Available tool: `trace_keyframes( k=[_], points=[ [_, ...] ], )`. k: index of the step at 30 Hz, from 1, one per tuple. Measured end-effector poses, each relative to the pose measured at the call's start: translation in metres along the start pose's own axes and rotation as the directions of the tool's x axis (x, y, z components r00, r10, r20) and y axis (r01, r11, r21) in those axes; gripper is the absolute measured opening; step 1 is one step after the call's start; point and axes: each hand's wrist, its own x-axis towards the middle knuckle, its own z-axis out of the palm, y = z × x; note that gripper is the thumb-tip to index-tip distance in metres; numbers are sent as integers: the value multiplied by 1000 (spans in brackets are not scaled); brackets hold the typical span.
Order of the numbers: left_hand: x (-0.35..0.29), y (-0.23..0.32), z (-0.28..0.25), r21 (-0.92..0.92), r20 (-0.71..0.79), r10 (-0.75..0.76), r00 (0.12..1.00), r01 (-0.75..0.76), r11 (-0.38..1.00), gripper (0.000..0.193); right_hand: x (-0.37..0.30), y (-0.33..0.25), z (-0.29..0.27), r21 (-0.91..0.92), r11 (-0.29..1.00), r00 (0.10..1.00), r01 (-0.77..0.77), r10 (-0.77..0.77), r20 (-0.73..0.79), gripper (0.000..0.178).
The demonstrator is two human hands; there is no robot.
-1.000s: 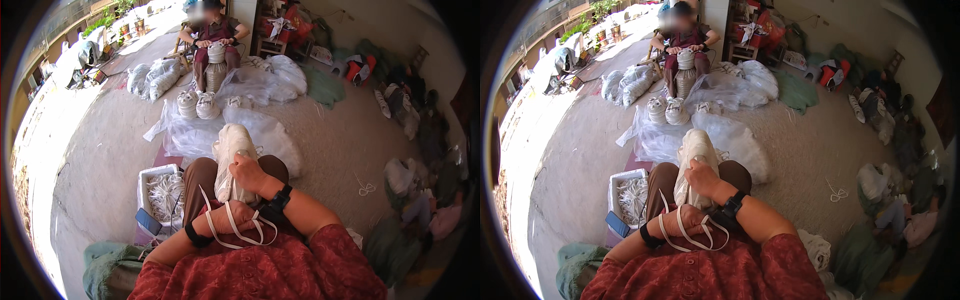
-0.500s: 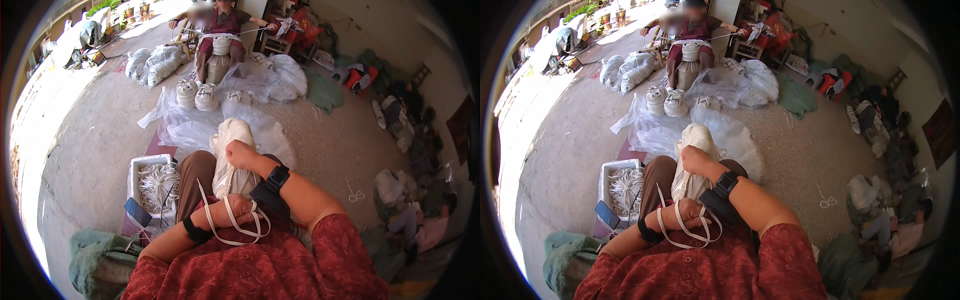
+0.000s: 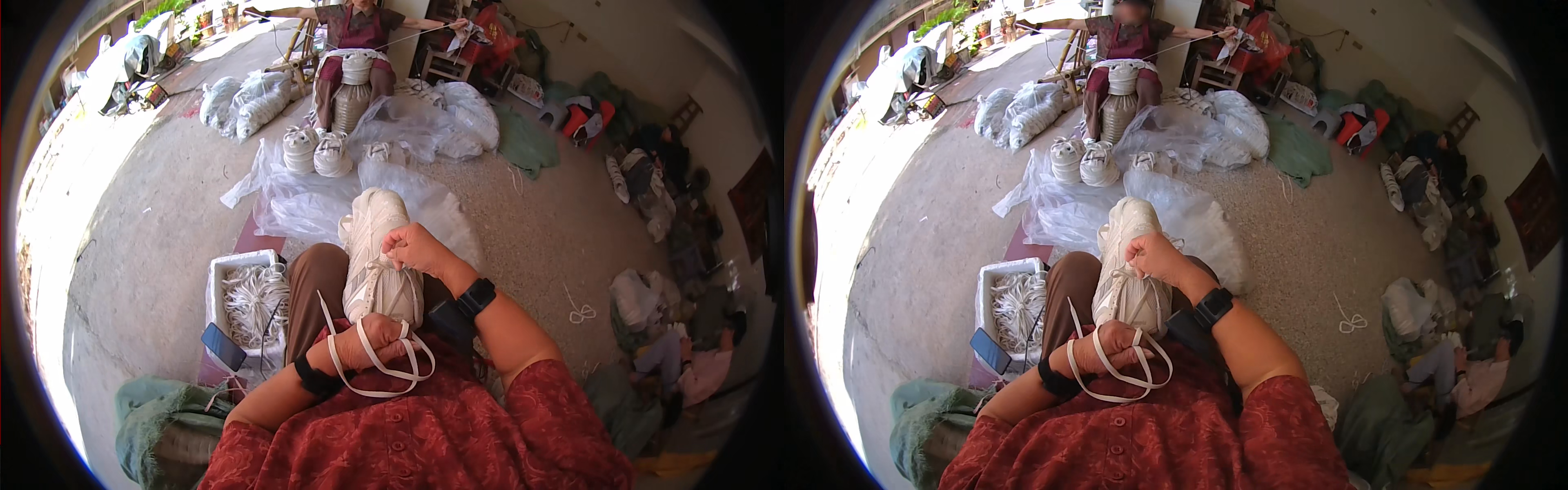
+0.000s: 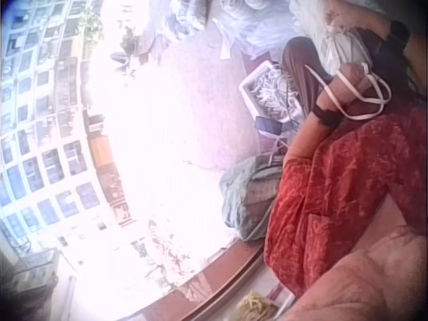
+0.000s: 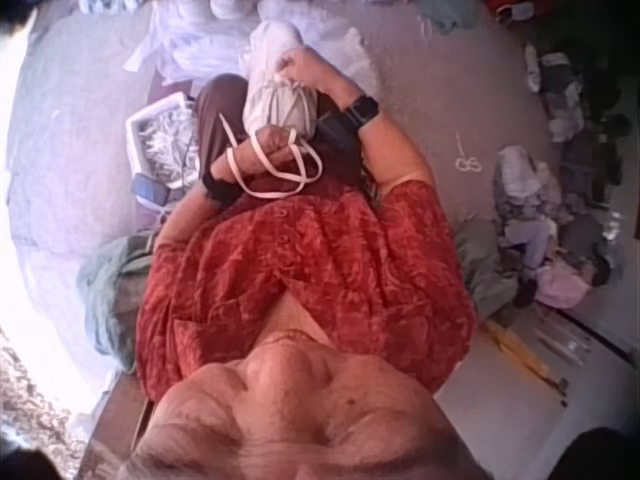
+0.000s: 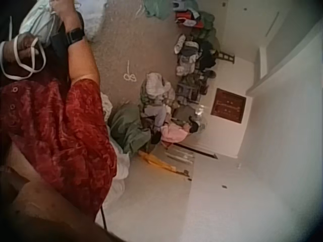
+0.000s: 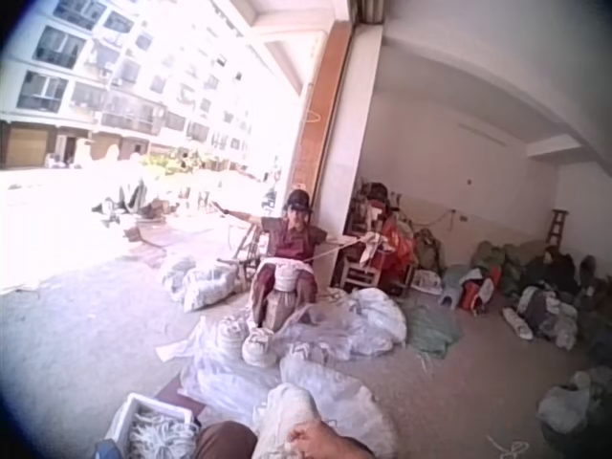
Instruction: Insert and pull laces through the eyelets of a shoe upper.
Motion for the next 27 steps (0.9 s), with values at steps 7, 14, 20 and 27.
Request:
trace_keyframes(
  k=[7,14,20,27],
  points=[
    [3,2,3,21,10,-3,1000,3,1000,29,1,8,10,-487,845,975,221,-199,97,4],
    [5,13,-2,18,10,-40,999,40,999,30,-7,-1,-11,-395,911,976,115,-178,-126,7],
    [6,10,-1,-10,22,-32,999,33,999,33,-31,32,-10,-358,920,983,162,-183,-25,14],
    [7,9,1,4,56,-50,997,50,999,33,-30,52,-9,0,990,987,145,-144,-73,12]
  ],
)
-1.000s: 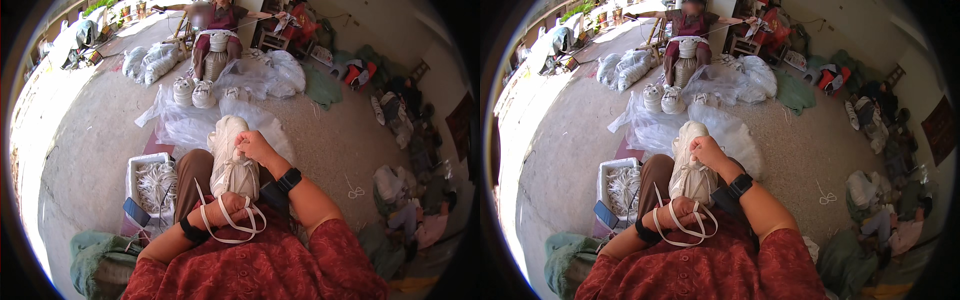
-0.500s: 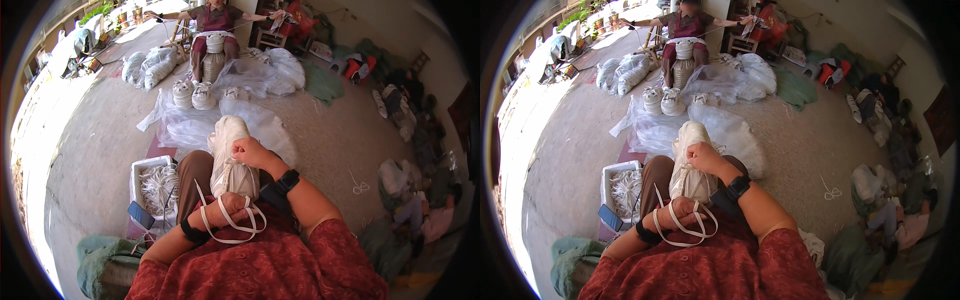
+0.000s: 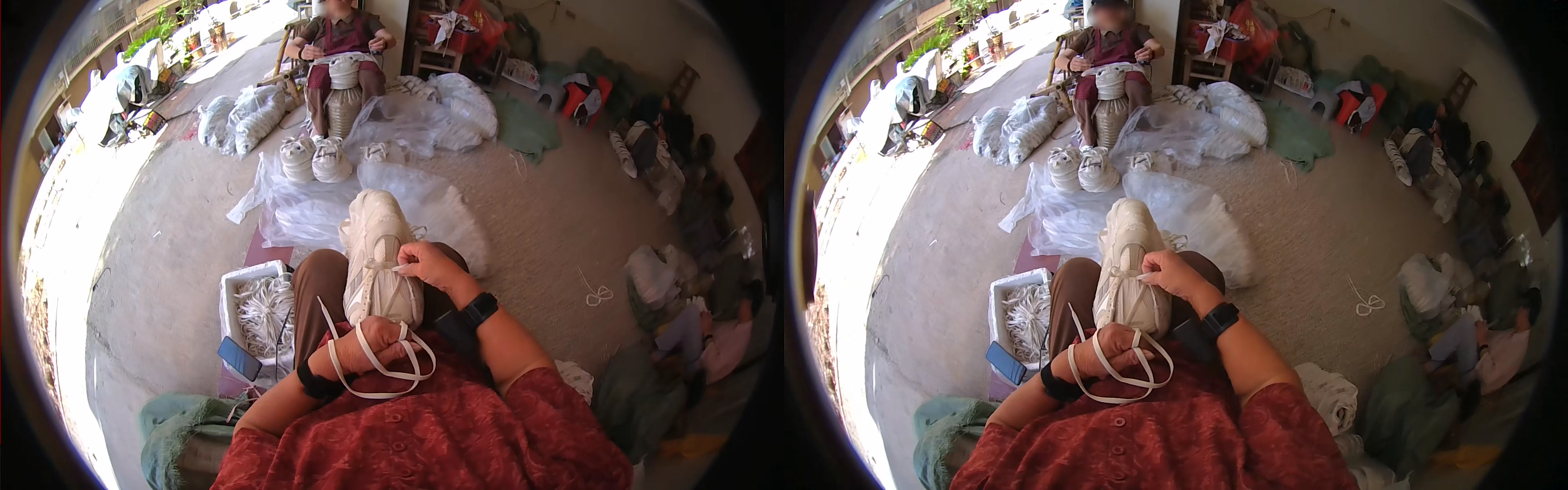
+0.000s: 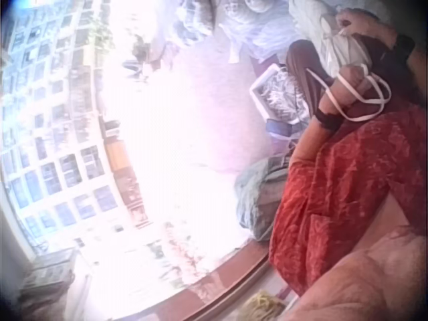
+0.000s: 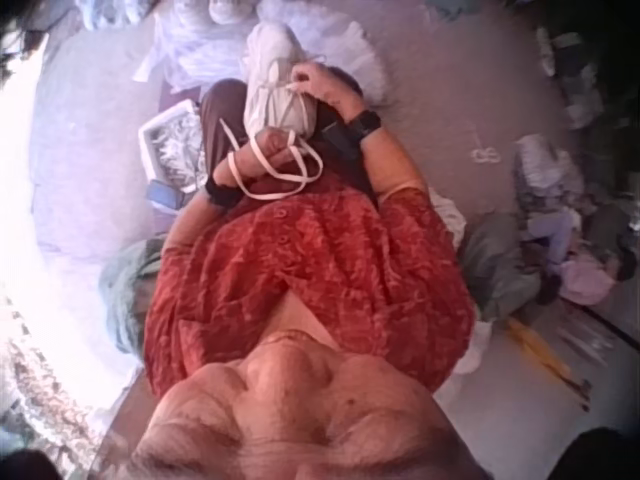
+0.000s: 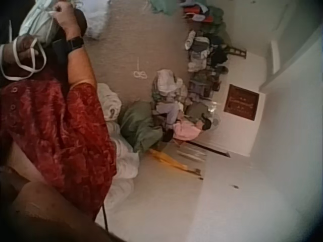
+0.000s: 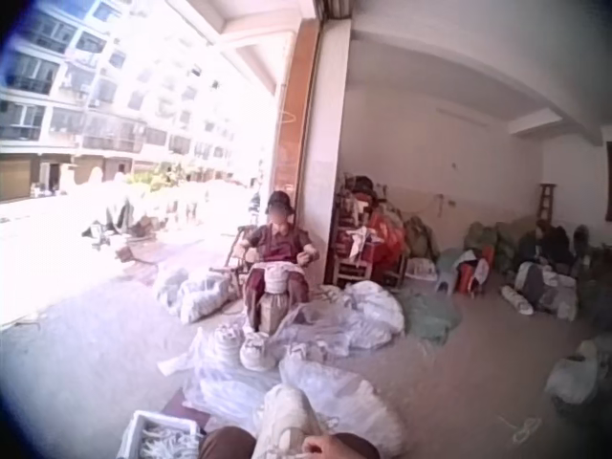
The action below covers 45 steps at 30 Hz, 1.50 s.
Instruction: Insert and pull laces through the eyelets of a shoe upper.
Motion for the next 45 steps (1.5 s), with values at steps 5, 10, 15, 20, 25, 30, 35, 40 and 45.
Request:
trace_keyframes(
  k=[5,10,15,20,25,30,35,40,45],
  points=[
    [3,9,1,-32,-29,-58,998,57,998,31,-12,7,-5,533,845,999,-40,35,20,12],
    [20,20,-3,66,7,-19,1000,18,998,35,22,-9,8,-306,937,973,-167,105,-208,33],
    [25,80,5,-424,98,-246,964,264,866,49,30,-19,27,-458,853,889,-249,14,-457,39],
    [14,92,16,-331,147,-40,988,88,939,40,30,-9,35,-488,836,872,-250,-23,-488,37],
    [28,95,15,-55,50,225,973,-222,973,32,19,1,23,-304,950,924,-68,-55,-380,27],
    [29,102,3,402,-27,341,940,-302,864,22,-56,-6,36,-328,880,901,343,-407,-149,14],
    [35,105,10,495,20,298,954,-269,826,23,-58,-23,53,-433,708,753,557,-651,-97,39],
    [33,108,9,506,-8,294,956,-249,826,19,-40,-6,58,-522,680,726,514,-670,-157,34],
    [29,104,10,516,-8,267,964,-225,827,17,-23,12,67,-387,776,753,497,-608,-251,19]
  ],
)
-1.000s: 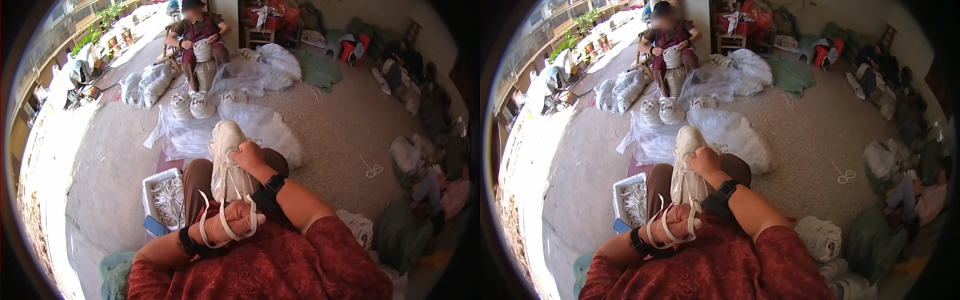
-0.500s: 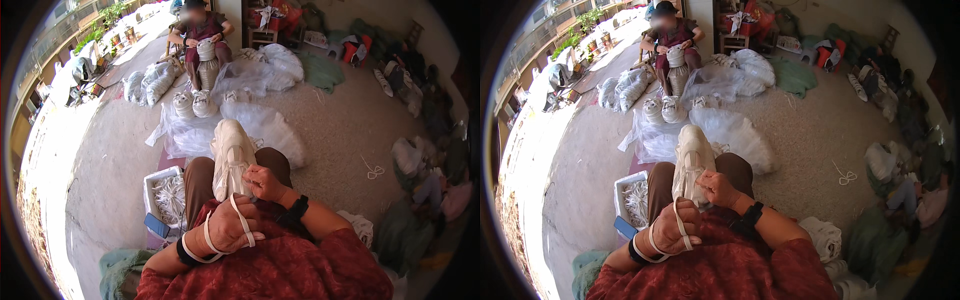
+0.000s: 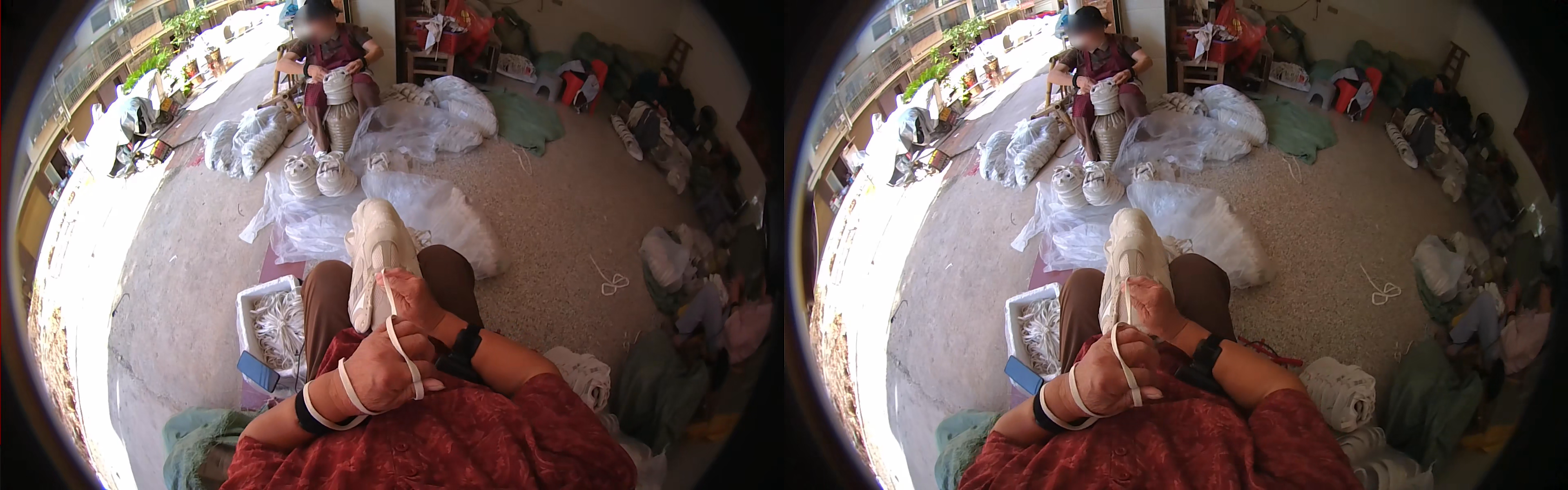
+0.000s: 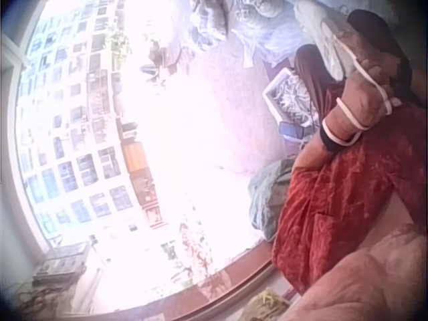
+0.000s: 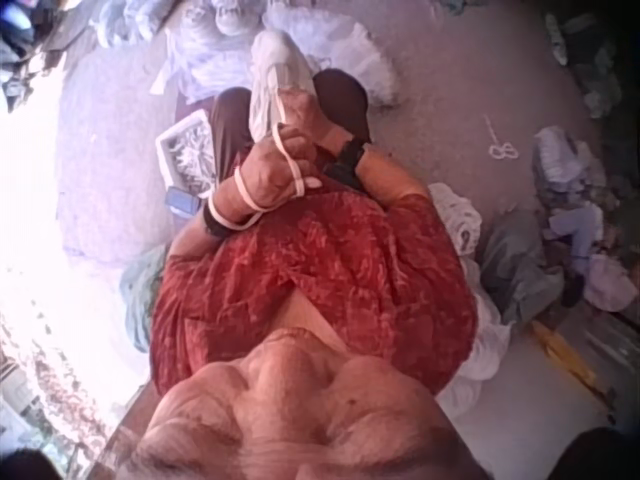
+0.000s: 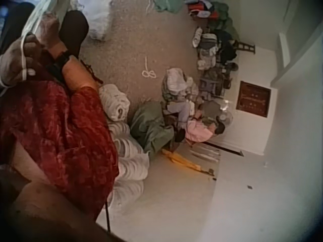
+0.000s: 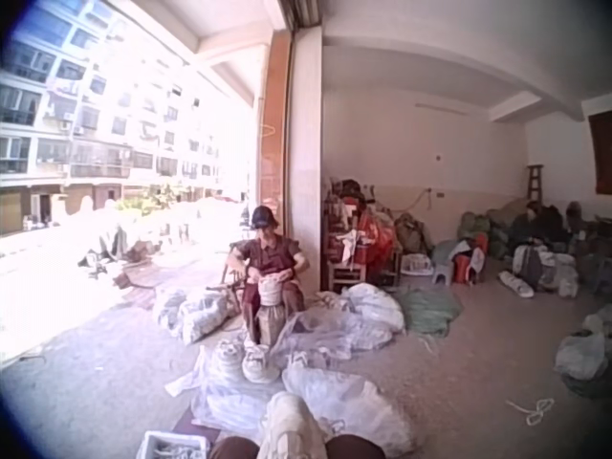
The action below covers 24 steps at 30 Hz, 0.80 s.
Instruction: Insert and pull laces through the eyelets of a shoe upper.
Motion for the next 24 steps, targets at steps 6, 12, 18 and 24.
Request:
trace_keyframes(
  k=[6,12,18,24],
  points=[
    [-40,-18,-41,-351,-220,-189,957,103,931,28,2,-15,-27,140,989,995,43,-56,88,18],
    [-186,-37,-65,-823,-541,-767,345,-404,398,42,-16,-35,-71,336,924,981,-182,146,129,33],
    [-355,-76,-58,-632,-570,-821,32,-656,413,46,-54,-13,-98,837,508,832,-205,540,-124,45],
    [-476,-102,-18,-753,-247,-806,-538,-417,509,50,-126,37,-188,891,454,584,-14,727,-361,46]
  ],
)
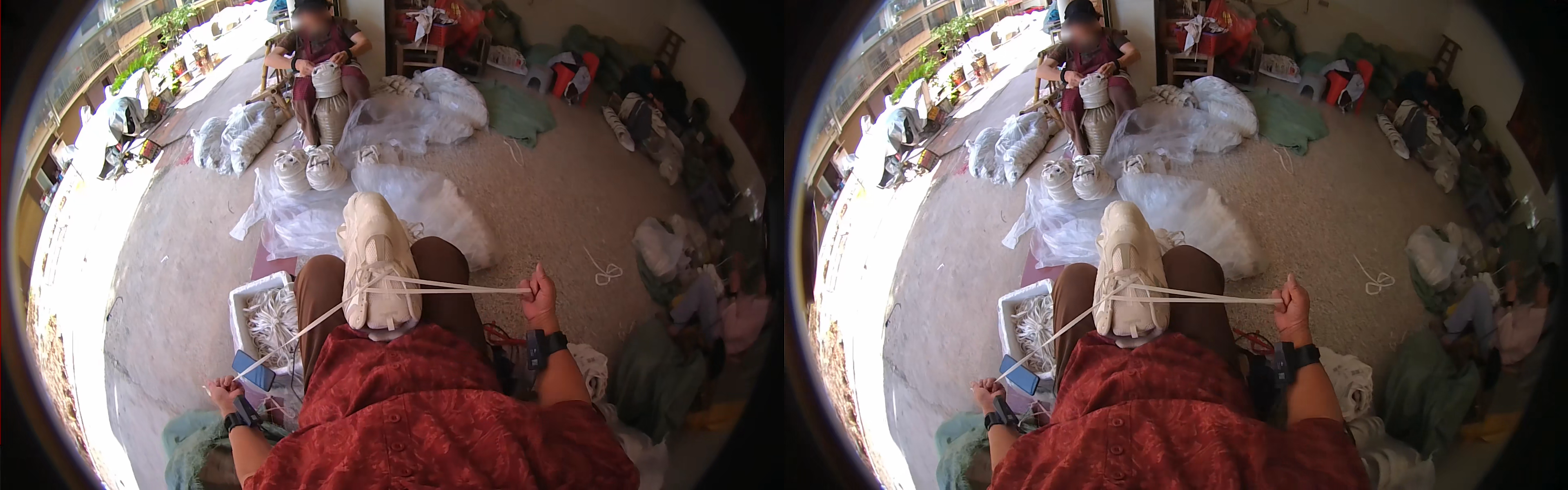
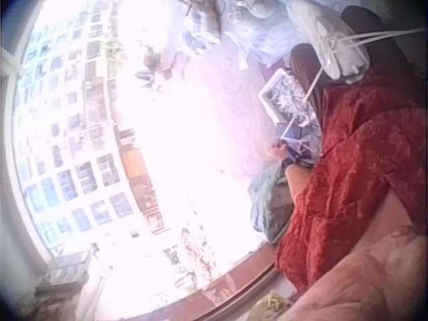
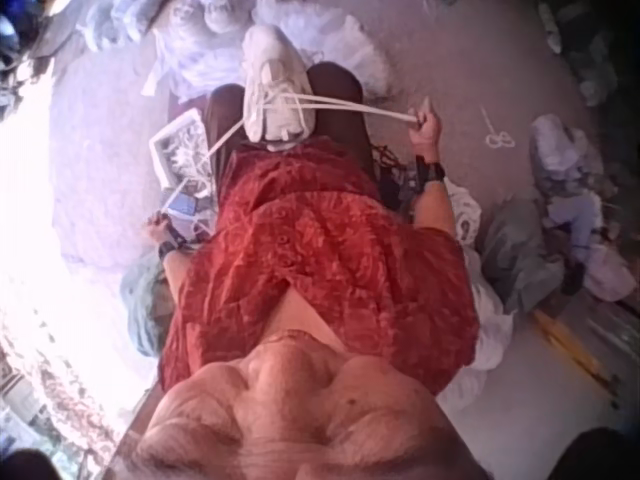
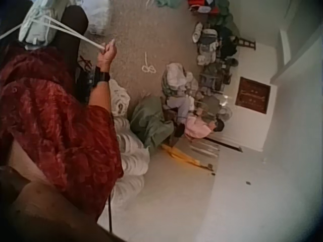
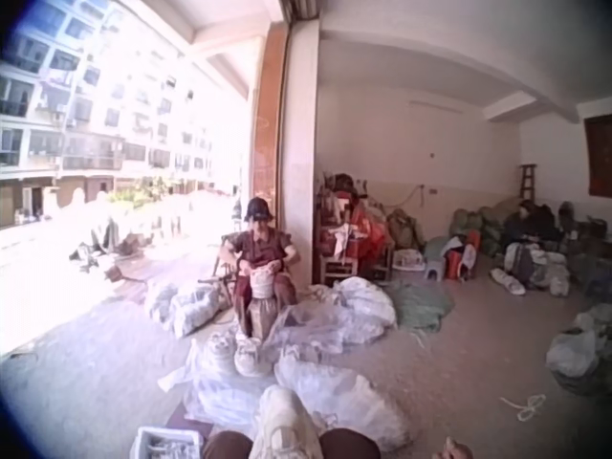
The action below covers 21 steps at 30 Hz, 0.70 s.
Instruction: Insert and pull laces through the eyelets of a shoe upper.
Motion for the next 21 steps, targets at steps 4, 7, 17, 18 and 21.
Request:
trace_keyframes(
  k=[4,7,17,18,21],
  points=[
    [14,-28,26,403,-232,-114,966,203,892,45,15,-25,-67,-559,724,914,-403,340,-219,37],
    [18,-21,33,565,-156,-68,985,145,812,43,32,-54,-118,-402,889,948,-217,94,-305,34],
    [-97,-78,172,370,540,-351,765,-591,-717,30,10,29,69,-832,-32,815,554,226,534,42],
    [-121,-100,194,323,742,-329,583,-743,-586,30,-3,45,99,-762,65,743,644,186,643,45],
    [-201,-159,260,163,882,-421,212,-975,-149,39,-19,87,134,-667,99,648,739,168,743,41]
  ],
)
